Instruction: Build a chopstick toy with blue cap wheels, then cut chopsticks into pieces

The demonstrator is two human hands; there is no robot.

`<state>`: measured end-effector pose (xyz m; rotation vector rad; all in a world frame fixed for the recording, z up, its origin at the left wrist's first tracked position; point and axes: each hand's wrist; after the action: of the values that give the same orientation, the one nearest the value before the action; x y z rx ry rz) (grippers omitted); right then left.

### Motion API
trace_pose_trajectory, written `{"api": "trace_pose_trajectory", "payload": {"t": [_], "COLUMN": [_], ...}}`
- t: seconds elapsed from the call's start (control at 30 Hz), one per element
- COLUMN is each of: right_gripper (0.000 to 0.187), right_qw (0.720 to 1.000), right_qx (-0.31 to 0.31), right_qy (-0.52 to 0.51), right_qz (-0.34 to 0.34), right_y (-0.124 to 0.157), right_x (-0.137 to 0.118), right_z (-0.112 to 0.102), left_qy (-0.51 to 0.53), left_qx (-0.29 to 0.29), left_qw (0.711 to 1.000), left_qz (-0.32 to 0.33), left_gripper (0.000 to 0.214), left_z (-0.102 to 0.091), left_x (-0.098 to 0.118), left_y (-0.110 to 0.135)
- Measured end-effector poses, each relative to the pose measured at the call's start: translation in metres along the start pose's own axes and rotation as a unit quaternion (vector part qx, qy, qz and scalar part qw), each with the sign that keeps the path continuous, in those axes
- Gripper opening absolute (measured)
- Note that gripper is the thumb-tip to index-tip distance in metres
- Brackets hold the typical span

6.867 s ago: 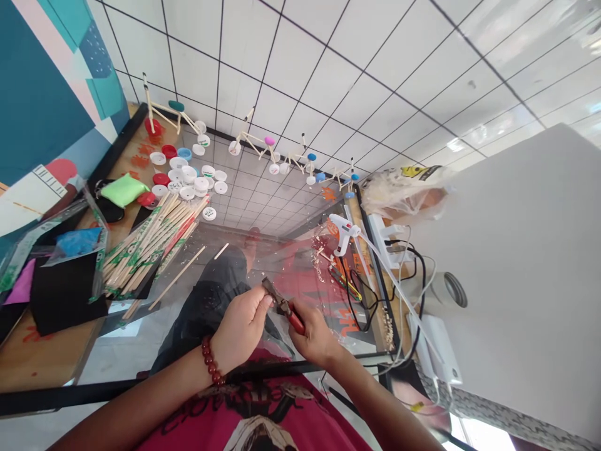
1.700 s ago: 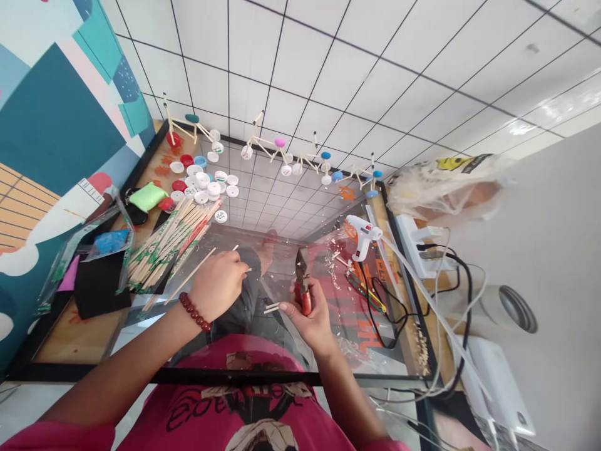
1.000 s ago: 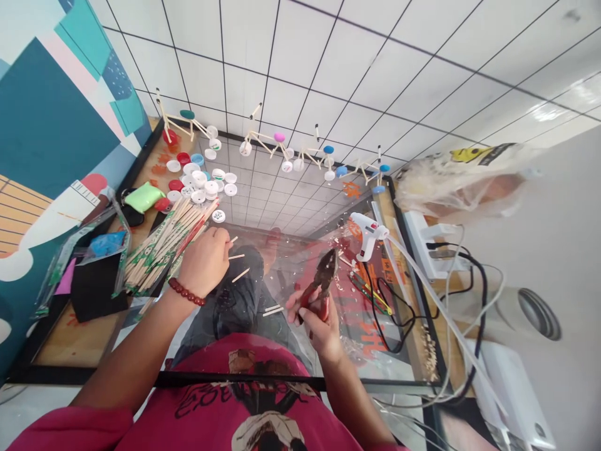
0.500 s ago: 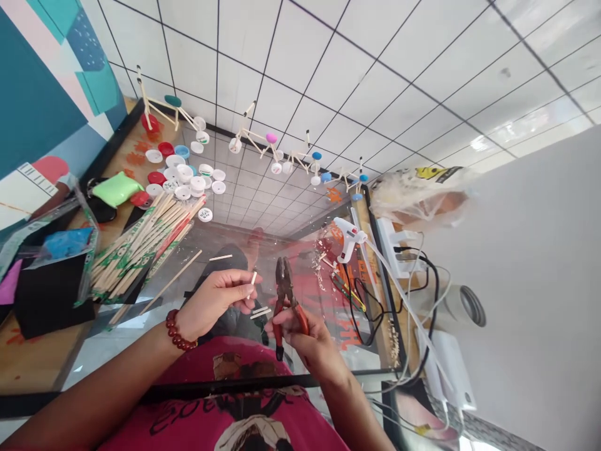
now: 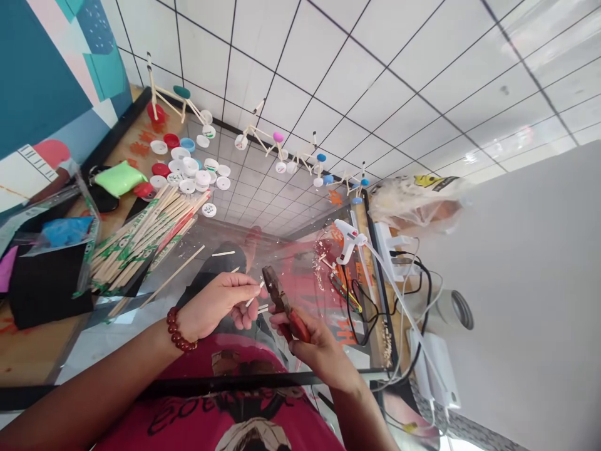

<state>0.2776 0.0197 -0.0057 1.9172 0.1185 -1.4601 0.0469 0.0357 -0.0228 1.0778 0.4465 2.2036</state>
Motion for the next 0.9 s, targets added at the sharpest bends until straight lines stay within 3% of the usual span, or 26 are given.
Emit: {"api": "trace_pose_trajectory", "payload": {"t": [0.5, 0.7, 0.9], "right_gripper": [0.051, 0.045, 0.047], "right_qw": [0.998, 0.999, 0.999], "right_qx": [-0.044, -0.023, -0.019], "right_qy": [0.039, -0.024, -0.011], "right_qz": [0.016, 0.037, 0.036], "right_y": [0.0042, 0.0015, 0.004], "right_x": [0.0006, -0.0006, 0.0013], "right_z": [-0.0027, 0.0022, 0.003], "left_qy": [-0.094, -0.135, -0.124], "left_qx": [0.017, -0.073, -0.05], "left_qw": [0.995, 0.988, 0.991], "left_qz": [-0.015, -0.023, 0.004], "left_gripper": [0.03, 0.032, 0.033], "left_z": [-0.0001, 0.003, 0.0049], "left_x": [0.0013, 0.0009, -0.0038], "left_y": [0.0011, 0.0053, 0.0017]}}
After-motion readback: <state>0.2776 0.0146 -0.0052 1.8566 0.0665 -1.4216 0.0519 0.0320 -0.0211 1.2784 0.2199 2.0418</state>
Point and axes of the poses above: each hand's wrist, its own y-axis away from the middle knuckle, its own z-axis out of the palm, x = y × z, and after that the axes turned 9 degrees about y, right-handed
